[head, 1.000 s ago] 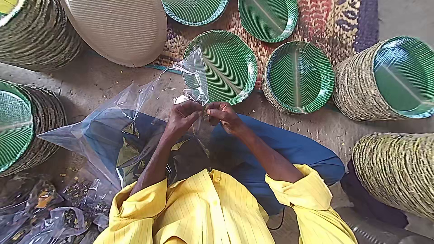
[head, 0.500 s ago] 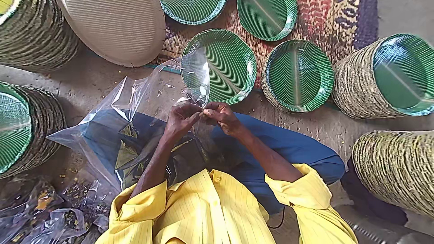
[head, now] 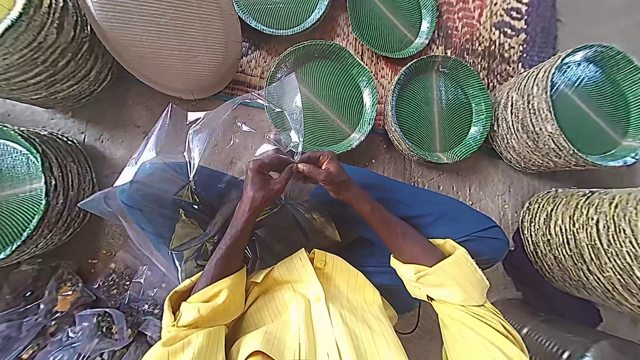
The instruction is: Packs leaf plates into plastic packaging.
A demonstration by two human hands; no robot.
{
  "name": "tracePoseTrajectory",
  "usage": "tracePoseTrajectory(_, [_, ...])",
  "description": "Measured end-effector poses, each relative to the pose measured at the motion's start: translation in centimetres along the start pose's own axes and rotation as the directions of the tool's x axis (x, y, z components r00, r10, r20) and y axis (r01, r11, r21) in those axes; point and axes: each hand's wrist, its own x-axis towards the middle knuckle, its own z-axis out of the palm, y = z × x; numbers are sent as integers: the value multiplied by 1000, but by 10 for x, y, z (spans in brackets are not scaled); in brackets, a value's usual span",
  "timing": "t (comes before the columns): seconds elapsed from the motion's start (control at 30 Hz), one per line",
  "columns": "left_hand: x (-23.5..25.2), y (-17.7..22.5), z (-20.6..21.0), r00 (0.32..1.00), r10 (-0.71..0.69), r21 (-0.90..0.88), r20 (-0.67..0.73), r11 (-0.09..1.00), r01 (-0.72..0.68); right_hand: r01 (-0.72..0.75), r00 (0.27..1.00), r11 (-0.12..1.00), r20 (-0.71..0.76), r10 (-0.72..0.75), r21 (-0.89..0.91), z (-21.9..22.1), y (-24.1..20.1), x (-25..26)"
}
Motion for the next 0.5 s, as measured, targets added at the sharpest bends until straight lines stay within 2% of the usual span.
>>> tracePoseTrajectory(0.33, [-3, -1, 7, 996, 83, 173, -30, 982, -77, 19, 999, 995, -24, -21, -98, 3, 0, 0])
tracePoseTrajectory(0.5, [-3, -2, 8, 992, 120, 204, -37, 973, -110, 30, 999, 994, -34, -34, -108, 4, 0, -1])
